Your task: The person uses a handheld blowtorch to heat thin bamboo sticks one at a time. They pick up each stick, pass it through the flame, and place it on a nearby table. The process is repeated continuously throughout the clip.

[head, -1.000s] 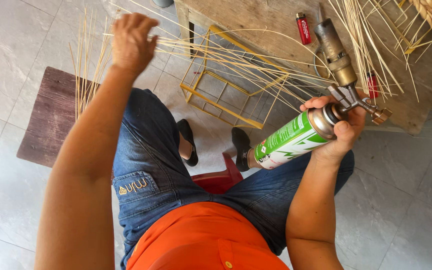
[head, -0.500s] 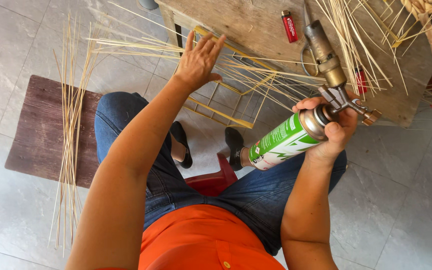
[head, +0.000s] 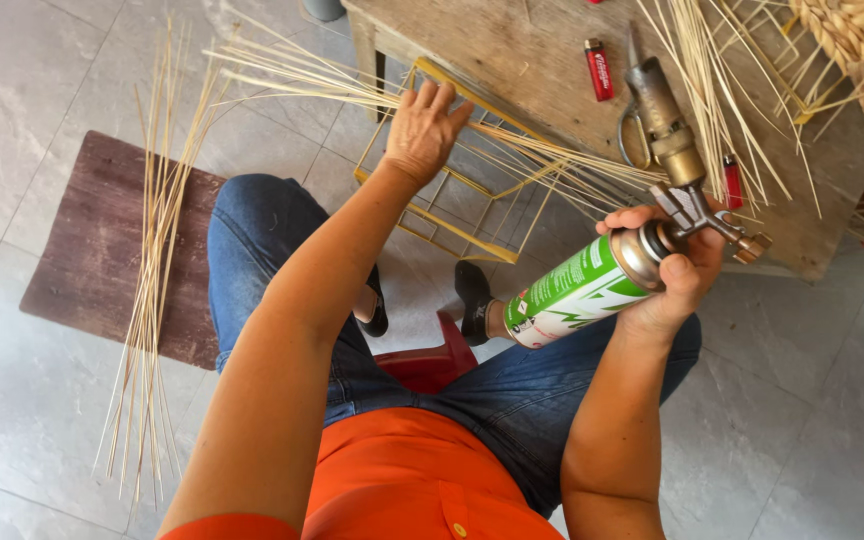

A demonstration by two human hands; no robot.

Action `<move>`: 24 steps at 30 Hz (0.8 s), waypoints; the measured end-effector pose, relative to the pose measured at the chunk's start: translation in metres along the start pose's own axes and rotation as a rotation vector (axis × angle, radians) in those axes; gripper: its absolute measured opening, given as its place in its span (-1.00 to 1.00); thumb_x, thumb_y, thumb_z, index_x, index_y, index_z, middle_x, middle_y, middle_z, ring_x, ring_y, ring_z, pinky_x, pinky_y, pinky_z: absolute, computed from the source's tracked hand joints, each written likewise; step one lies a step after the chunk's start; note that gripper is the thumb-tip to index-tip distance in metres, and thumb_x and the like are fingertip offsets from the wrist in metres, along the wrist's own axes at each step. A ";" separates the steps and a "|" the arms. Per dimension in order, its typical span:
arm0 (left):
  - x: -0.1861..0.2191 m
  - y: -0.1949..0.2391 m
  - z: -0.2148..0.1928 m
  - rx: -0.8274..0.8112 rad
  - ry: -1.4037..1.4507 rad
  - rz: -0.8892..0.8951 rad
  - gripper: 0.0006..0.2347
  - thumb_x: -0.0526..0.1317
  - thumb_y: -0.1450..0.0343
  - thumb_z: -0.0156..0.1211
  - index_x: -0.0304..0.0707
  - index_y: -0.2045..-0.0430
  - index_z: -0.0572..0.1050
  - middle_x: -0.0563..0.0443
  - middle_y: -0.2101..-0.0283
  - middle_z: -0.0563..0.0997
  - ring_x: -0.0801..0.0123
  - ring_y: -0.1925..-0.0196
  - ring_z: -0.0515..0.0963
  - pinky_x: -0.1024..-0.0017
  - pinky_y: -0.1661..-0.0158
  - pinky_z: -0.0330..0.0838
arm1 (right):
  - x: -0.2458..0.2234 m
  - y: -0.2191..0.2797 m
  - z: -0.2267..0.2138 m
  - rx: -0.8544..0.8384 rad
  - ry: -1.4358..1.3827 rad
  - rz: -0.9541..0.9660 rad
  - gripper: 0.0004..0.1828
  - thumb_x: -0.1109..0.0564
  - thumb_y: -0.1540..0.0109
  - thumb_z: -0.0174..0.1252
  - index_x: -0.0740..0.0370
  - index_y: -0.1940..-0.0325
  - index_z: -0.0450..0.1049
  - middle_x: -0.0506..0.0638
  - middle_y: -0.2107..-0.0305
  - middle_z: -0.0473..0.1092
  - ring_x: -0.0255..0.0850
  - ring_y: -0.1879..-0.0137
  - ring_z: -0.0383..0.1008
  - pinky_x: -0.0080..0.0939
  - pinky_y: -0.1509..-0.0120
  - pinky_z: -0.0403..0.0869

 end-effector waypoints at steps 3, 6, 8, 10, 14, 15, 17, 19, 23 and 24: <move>0.005 0.009 -0.002 0.024 0.120 -0.037 -0.60 -0.34 -0.45 0.15 -0.06 -0.23 0.44 -0.09 -0.09 0.43 0.14 -0.12 0.38 0.20 -0.06 0.32 | 0.002 0.001 -0.002 -0.007 0.000 -0.003 -0.38 -0.06 -0.25 0.31 0.40 -0.20 0.31 0.27 0.23 0.50 0.05 0.14 0.56 0.07 0.00 0.59; 0.013 0.018 -0.018 0.158 0.173 -0.029 -0.58 -0.36 -0.39 0.14 -0.16 -0.20 0.44 -0.10 -0.14 0.43 0.13 -0.17 0.40 0.21 -0.08 0.33 | 0.006 0.007 -0.010 -0.004 0.002 0.006 -0.38 -0.06 -0.26 0.31 0.39 -0.21 0.30 0.26 0.21 0.49 0.06 0.12 0.56 0.09 -0.02 0.59; 0.016 0.024 -0.039 0.264 0.158 -0.027 -0.55 -0.37 -0.32 0.14 -0.18 -0.16 0.45 -0.13 -0.16 0.44 0.11 -0.19 0.42 0.20 -0.08 0.36 | 0.010 0.011 -0.015 -0.008 0.009 0.005 -0.38 -0.07 -0.26 0.31 0.39 -0.21 0.30 0.26 0.21 0.49 0.06 0.13 0.55 0.10 -0.02 0.59; 0.020 0.041 -0.066 0.312 0.297 -0.083 -0.59 -0.38 -0.38 0.18 -0.16 -0.16 0.45 -0.10 -0.18 0.45 0.11 -0.20 0.43 0.17 -0.07 0.39 | 0.014 0.014 -0.021 -0.019 0.015 -0.003 -0.38 -0.07 -0.27 0.30 0.38 -0.22 0.28 0.26 0.21 0.49 0.06 0.13 0.55 0.10 -0.02 0.59; 0.001 0.097 -0.116 0.492 0.475 -0.193 -0.61 -0.38 -0.39 0.30 -0.14 -0.13 0.47 -0.07 -0.16 0.46 0.09 -0.18 0.48 0.19 -0.10 0.44 | 0.022 0.022 -0.031 -0.032 0.028 -0.003 -0.39 -0.08 -0.30 0.30 0.34 -0.22 0.23 0.28 0.19 0.49 0.06 0.13 0.55 0.10 -0.02 0.60; -0.010 0.119 -0.127 0.552 0.493 -0.254 -0.62 -0.40 -0.38 0.32 -0.14 -0.10 0.49 -0.05 -0.14 0.49 0.10 -0.16 0.50 0.20 -0.12 0.45 | 0.023 0.024 -0.033 -0.038 0.032 0.001 -0.39 -0.08 -0.31 0.30 0.34 -0.22 0.23 0.29 0.19 0.49 0.05 0.14 0.54 0.09 -0.02 0.59; -0.043 0.165 -0.143 0.660 0.493 -0.395 -0.66 -0.45 -0.38 0.33 -0.16 -0.02 0.52 -0.04 -0.07 0.55 0.10 -0.13 0.55 0.23 -0.11 0.49 | 0.025 0.026 -0.033 -0.054 0.038 0.005 -0.37 -0.08 -0.32 0.30 0.37 -0.24 0.23 0.30 0.19 0.49 0.03 0.16 0.51 0.06 0.00 0.56; -0.084 0.215 -0.149 0.738 0.489 -0.595 -0.75 -0.48 -0.40 0.32 -0.20 0.08 0.54 -0.05 0.03 0.60 0.12 -0.02 0.61 0.29 0.05 0.51 | 0.028 0.030 -0.031 -0.074 0.048 0.013 -0.36 -0.08 -0.32 0.31 0.38 -0.25 0.23 0.30 0.20 0.49 0.02 0.17 0.51 0.06 0.00 0.56; -0.149 0.320 -0.141 0.527 0.255 -1.001 -0.94 -0.33 -0.43 0.32 -0.19 0.28 0.62 -0.07 0.23 0.60 0.11 0.12 0.59 0.19 0.09 0.46 | 0.034 0.033 -0.022 -0.122 0.033 0.034 -0.34 -0.08 -0.30 0.31 0.39 -0.27 0.22 0.28 0.22 0.49 0.03 0.15 0.55 0.07 -0.01 0.57; -0.155 0.343 -0.135 0.437 0.222 -1.056 -0.96 -0.29 -0.43 0.32 -0.20 0.31 0.63 -0.08 0.26 0.59 0.08 0.15 0.57 0.16 0.10 0.44 | 0.036 0.033 -0.018 -0.130 0.022 0.045 -0.34 -0.07 -0.31 0.31 0.39 -0.27 0.22 0.28 0.22 0.49 0.03 0.15 0.55 0.06 0.00 0.56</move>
Point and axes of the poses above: each hand's wrist, its own y-axis away from the middle knuckle, its own z-axis out of the palm, x = y × z, the point moved 1 cm from there along -y, towards the middle knuckle
